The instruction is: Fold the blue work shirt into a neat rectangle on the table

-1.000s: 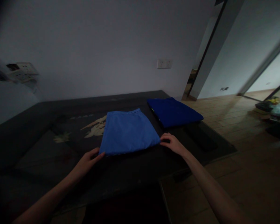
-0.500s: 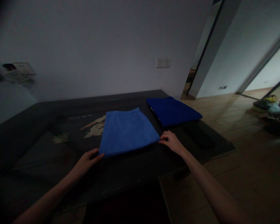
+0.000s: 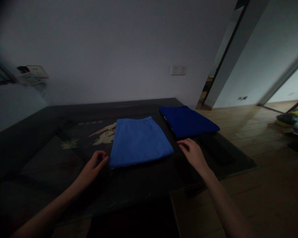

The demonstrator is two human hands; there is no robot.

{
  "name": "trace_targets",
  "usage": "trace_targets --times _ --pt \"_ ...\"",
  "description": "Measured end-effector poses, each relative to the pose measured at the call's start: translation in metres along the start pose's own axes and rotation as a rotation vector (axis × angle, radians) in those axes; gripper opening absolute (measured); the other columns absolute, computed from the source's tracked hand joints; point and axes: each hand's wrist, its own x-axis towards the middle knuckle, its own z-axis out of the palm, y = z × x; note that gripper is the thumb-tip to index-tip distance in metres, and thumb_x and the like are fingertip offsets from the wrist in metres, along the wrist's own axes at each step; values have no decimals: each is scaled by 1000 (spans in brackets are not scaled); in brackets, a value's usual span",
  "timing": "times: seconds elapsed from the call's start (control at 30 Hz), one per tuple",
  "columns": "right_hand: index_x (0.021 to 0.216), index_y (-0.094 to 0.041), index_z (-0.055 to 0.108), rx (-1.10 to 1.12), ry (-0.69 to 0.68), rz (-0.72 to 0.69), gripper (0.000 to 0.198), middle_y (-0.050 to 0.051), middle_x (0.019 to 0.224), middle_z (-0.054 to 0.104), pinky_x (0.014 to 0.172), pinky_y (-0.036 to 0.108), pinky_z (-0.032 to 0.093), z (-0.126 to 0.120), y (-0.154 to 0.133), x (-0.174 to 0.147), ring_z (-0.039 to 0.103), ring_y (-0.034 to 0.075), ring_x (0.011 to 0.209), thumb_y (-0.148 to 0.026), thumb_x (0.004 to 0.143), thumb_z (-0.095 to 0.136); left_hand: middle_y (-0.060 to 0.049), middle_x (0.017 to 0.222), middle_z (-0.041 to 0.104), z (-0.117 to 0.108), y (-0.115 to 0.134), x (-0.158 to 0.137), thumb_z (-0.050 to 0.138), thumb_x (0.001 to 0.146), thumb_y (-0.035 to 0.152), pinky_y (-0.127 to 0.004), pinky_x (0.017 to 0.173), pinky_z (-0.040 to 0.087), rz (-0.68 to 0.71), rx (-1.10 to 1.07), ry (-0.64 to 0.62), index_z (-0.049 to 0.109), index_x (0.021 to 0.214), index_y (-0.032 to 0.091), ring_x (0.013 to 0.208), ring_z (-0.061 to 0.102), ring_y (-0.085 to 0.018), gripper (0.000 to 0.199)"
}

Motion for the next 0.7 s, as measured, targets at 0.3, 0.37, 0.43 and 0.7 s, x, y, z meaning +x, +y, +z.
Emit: trace_targets --times 0.3,0.37,0.43,0.7 --pt "126 -19 55 -125 -243 -344 45 12 131 52 105 43 34 82 -76 57 45 27 123 -44 91 41 -5 132 51 31 48 40 44 89 36 -49 110 13 521 428 -226 54 122 28 127 39 -25 35" --pt "129 -17 52 -207 -319 -333 52 13 137 47 108 46 30 100 -60 67 39 29 128 -49 90 41 -5 141 43 46 36 45 43 90 39 -49 111 14 546 467 -285 49 129 29 133 31 -26 41" --pt "133 -19 48 -243 -382 -307 55 12 140 43 108 47 29 111 -39 70 36 29 131 -52 90 39 -4 145 38 56 22 47 39 92 41 -49 111 17 547 497 -319 42 135 31 136 27 -25 44" --pt "140 -25 37 -170 -443 -308 58 7 147 32 110 47 25 113 -10 66 29 26 135 -55 90 35 -3 149 29 60 8 40 35 93 42 -49 112 14 528 543 -332 32 140 33 139 20 -23 48"
